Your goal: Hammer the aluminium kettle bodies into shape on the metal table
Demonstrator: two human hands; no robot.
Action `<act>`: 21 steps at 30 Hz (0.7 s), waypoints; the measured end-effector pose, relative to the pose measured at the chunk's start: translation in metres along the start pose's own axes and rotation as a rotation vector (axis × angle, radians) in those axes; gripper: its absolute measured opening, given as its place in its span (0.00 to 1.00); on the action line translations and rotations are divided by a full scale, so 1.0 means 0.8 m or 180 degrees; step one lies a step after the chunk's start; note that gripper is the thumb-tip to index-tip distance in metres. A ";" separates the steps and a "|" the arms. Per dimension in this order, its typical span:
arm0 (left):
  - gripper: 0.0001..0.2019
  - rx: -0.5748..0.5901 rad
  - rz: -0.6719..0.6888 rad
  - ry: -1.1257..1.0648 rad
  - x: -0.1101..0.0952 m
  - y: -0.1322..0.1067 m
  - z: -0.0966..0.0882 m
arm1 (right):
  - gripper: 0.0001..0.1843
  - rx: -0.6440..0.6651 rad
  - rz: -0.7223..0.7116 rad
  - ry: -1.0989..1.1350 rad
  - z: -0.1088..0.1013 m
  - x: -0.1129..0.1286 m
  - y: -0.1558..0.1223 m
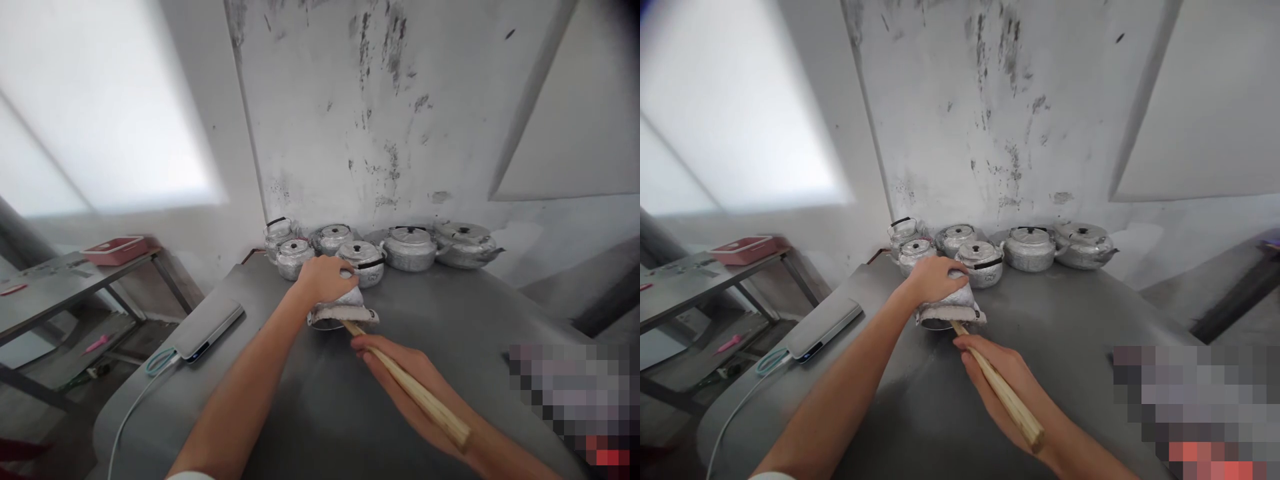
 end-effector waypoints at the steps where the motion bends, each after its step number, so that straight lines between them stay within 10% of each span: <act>1: 0.20 -0.0009 0.0001 0.0001 0.000 0.000 0.000 | 0.17 0.0022 0.0047 0.0014 0.000 0.000 0.000; 21: 0.20 0.0027 0.0019 -0.0088 0.006 0.003 0.001 | 0.15 -0.0143 -0.0572 -0.0370 0.004 0.008 -0.007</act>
Point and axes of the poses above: each hand's wrist, its own y-axis towards the middle knuckle, its own z-axis out of the palm, x = y × z, the point moved 6 cm from there along y, towards the middle knuckle, and after that the axes turned 14 degrees about y, right-handed, at the moved point
